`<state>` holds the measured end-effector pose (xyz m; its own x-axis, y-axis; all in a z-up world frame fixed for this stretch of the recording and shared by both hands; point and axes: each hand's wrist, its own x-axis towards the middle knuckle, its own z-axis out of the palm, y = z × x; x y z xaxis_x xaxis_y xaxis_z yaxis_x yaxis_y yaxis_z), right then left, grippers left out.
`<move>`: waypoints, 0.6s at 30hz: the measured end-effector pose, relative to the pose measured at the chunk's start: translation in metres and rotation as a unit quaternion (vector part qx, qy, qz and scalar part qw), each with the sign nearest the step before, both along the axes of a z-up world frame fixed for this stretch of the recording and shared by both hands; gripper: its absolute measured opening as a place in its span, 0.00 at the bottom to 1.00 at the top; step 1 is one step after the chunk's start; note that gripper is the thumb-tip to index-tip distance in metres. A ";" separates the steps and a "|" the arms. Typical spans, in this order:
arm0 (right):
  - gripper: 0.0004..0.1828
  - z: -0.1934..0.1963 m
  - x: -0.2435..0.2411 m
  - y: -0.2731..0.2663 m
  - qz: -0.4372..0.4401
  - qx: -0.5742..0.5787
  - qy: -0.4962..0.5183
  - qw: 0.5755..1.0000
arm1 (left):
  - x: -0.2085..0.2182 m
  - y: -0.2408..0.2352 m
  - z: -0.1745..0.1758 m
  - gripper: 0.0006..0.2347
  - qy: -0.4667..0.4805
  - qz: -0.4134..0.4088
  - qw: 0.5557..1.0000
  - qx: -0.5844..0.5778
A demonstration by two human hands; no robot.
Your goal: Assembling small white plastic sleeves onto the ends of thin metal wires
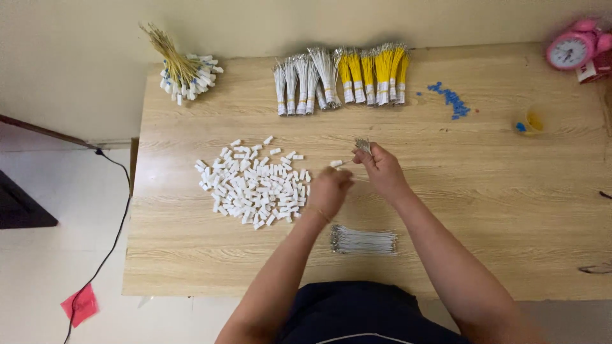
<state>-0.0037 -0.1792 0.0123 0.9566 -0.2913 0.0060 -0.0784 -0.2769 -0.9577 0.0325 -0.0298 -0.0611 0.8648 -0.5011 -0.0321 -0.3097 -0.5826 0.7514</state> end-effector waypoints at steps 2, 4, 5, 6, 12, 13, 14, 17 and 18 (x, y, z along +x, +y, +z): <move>0.12 -0.001 -0.004 0.001 -0.014 0.011 -0.005 1.000 | -0.012 -0.009 -0.018 0.08 -0.005 -0.057 0.994 0.097; 0.11 -0.005 -0.007 -0.001 -0.014 0.001 -0.006 1.000 | -0.021 -0.019 -0.045 0.08 -0.053 -0.066 0.969 0.230; 0.11 -0.001 -0.007 -0.002 -0.017 -0.001 -0.007 1.000 | -0.018 -0.020 -0.059 0.08 -0.055 -0.069 0.970 0.229; 0.11 0.003 -0.007 -0.003 -0.018 0.013 -0.006 1.000 | -0.014 -0.022 -0.072 0.08 -0.037 -0.070 0.968 0.239; 0.11 0.009 -0.014 -0.014 -0.066 0.073 -0.020 0.995 | -0.002 -0.017 -0.037 0.07 -0.067 -0.065 0.972 0.215; 0.11 0.014 -0.016 -0.015 -0.086 0.088 -0.029 0.992 | 0.002 -0.016 -0.044 0.06 -0.071 -0.035 0.976 0.201; 0.11 0.015 -0.017 -0.017 -0.086 0.089 -0.028 0.992 | 0.009 -0.016 -0.056 0.06 -0.070 -0.036 0.976 0.201; 0.12 0.014 -0.014 -0.024 -0.112 0.105 -0.048 0.987 | 0.023 -0.014 -0.078 0.04 -0.068 0.010 0.979 0.194; 0.13 0.009 -0.012 -0.028 -0.116 0.127 -0.056 0.983 | 0.024 -0.013 -0.077 0.04 -0.059 0.013 0.979 0.194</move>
